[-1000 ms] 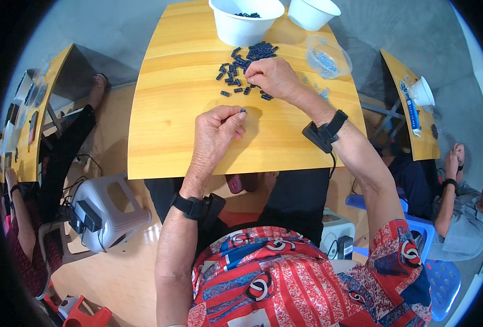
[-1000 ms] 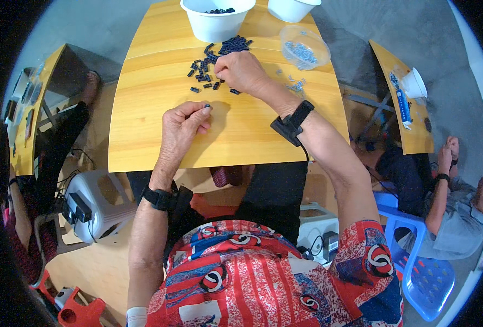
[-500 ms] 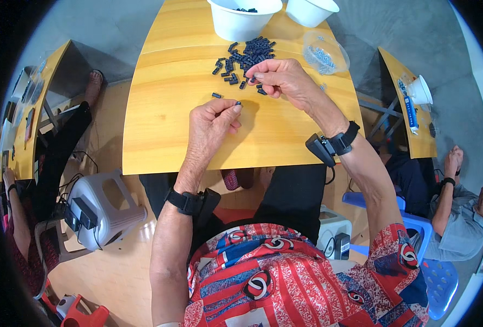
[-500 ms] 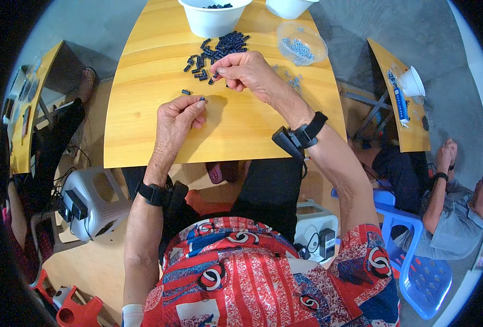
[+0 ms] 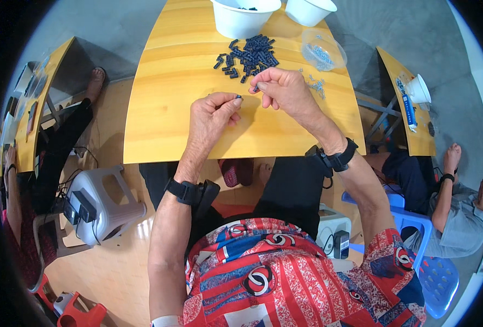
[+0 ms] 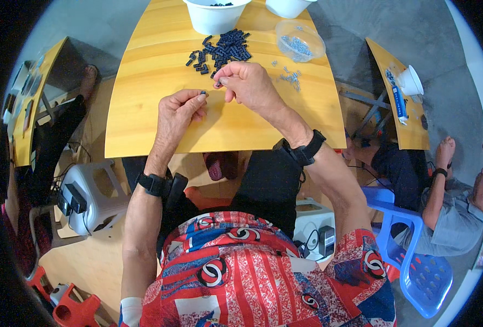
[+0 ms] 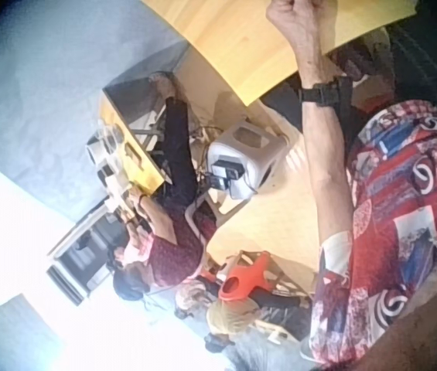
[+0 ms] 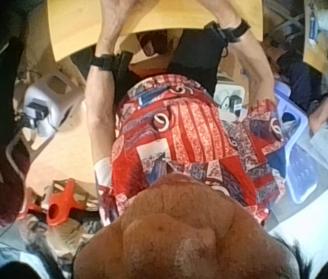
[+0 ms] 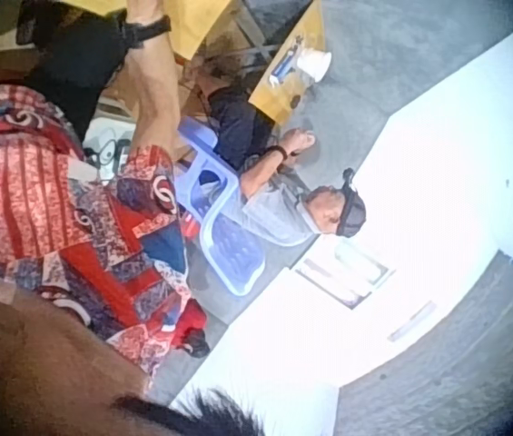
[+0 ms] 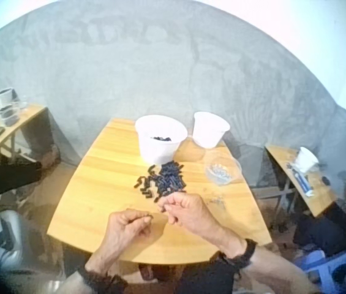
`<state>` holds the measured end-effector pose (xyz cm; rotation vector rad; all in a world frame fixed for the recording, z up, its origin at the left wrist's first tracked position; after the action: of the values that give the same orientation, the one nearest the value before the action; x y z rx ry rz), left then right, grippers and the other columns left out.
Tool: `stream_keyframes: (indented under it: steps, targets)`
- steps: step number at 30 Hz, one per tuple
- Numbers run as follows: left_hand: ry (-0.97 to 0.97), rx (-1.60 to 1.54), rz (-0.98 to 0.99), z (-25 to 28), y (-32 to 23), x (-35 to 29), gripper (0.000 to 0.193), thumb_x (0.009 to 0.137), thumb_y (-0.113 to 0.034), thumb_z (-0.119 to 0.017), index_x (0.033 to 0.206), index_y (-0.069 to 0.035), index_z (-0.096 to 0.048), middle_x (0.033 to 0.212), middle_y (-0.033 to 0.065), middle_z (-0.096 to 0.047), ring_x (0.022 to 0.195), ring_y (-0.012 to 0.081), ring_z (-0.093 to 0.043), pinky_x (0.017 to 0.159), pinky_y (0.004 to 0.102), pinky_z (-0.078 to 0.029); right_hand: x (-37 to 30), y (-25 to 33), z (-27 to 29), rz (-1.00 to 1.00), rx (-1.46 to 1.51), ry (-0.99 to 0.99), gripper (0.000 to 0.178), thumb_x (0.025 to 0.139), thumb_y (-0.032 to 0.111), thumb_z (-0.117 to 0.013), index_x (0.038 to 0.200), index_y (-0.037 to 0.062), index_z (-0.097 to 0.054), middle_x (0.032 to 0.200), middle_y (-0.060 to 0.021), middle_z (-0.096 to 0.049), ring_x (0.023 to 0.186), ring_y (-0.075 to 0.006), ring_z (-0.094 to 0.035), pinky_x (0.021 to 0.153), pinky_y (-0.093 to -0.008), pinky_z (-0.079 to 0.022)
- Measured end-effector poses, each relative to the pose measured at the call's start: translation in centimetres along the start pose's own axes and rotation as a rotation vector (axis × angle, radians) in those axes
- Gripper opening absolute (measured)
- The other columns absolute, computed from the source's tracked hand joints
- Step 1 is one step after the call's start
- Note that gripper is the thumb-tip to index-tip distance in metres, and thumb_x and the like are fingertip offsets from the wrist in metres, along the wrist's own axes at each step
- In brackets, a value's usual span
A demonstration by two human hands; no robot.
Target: The person is manually assembling small black plastic components by inserting one part into another.
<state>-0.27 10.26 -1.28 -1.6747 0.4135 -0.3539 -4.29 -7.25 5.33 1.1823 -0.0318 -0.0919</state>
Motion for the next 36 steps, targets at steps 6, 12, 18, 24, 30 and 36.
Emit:
stream_keyframes:
  steps: [6, 12, 18, 24, 30, 36]
  targets:
    - [-0.002, -0.037, -0.004, -0.3, -0.3, -1.3, 0.015, 0.085, -0.010, -0.065, 0.090, 0.004, -0.068, 0.072, 0.0051, -0.065, 0.060, 0.0082, -0.059, 0.055, 0.0215, -0.049, -1.8, -0.6, -0.8, -0.020, 0.128, 0.028, 0.014, 0.090, 0.007, -0.051, 0.093, -0.0001, -0.062, 0.083, -0.0037, -0.066, 0.057, -0.0064, -0.060, 0.047, -0.0189, -0.045]
    - [0.033, -0.092, -0.010, -0.6, -0.5, -3.5, 0.014, 0.085, -0.009, -0.064, 0.092, 0.003, -0.068, 0.074, 0.0052, -0.065, 0.061, 0.0081, -0.059, 0.056, 0.0217, -0.049, -3.3, -1.4, -1.8, 0.025, 0.233, 0.039, 0.013, 0.090, 0.006, -0.050, 0.094, -0.0011, -0.060, 0.086, -0.0052, -0.065, 0.059, -0.0073, -0.060, 0.047, -0.0191, -0.045]
    - [0.006, -0.017, -0.006, 0.1, -0.7, -6.5, 0.012, 0.086, -0.006, -0.063, 0.093, 0.003, -0.068, 0.075, 0.0051, -0.064, 0.063, 0.0091, -0.060, 0.057, 0.0219, -0.050, -5.3, -1.1, -1.8, -0.124, 0.513, 0.078, 0.013, 0.091, 0.006, -0.049, 0.097, -0.0020, -0.058, 0.086, -0.0069, -0.064, 0.059, -0.0074, -0.059, 0.048, -0.0177, -0.045]
    - [-0.114, 0.059, -0.015, 2.5, -1.8, -7.1, 0.013, 0.086, -0.006, -0.064, 0.094, 0.003, -0.067, 0.079, 0.0064, -0.065, 0.066, 0.0112, -0.062, 0.059, 0.0227, -0.052, -6.4, -1.9, -0.9, -0.085, 0.365, 0.064, 0.018, 0.091, 0.009, -0.050, 0.100, -0.0008, -0.063, 0.076, -0.0016, -0.060, 0.057, -0.0044, -0.056, 0.048, -0.0162, -0.043]
    - [0.004, 0.002, 0.038, 1.1, -2.6, -7.8, 0.015, 0.086, -0.007, -0.064, 0.096, 0.004, -0.066, 0.081, 0.0077, -0.066, 0.070, 0.0127, -0.065, 0.061, 0.0239, -0.054, -7.2, 0.8, -2.1, -0.018, 0.227, 0.131, 0.021, 0.092, 0.011, -0.051, 0.104, -0.0006, -0.065, 0.069, 0.0002, -0.060, 0.058, -0.0040, -0.056, 0.048, -0.0167, -0.043]
    - [0.093, 0.020, 0.014, 0.4, -2.7, -8.1, 0.015, 0.086, -0.006, -0.064, 0.096, 0.005, -0.066, 0.082, 0.0084, -0.065, 0.071, 0.0136, -0.065, 0.062, 0.0244, -0.055, -7.5, 0.9, -2.5, 0.015, 0.245, 0.127, 0.012, 0.089, 0.007, -0.056, 0.093, -0.0010, -0.064, 0.067, -0.0009, -0.060, 0.058, -0.0056, -0.058, 0.049, -0.0179, -0.046]
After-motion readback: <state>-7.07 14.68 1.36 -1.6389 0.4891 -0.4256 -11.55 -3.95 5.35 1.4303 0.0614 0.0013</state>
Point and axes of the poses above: each hand's wrist, its own x-axis towards the middle knuckle, its own z-axis out of the back of the hand, y = z × x, the point moved 1 cm from there along x, towards the middle knuckle
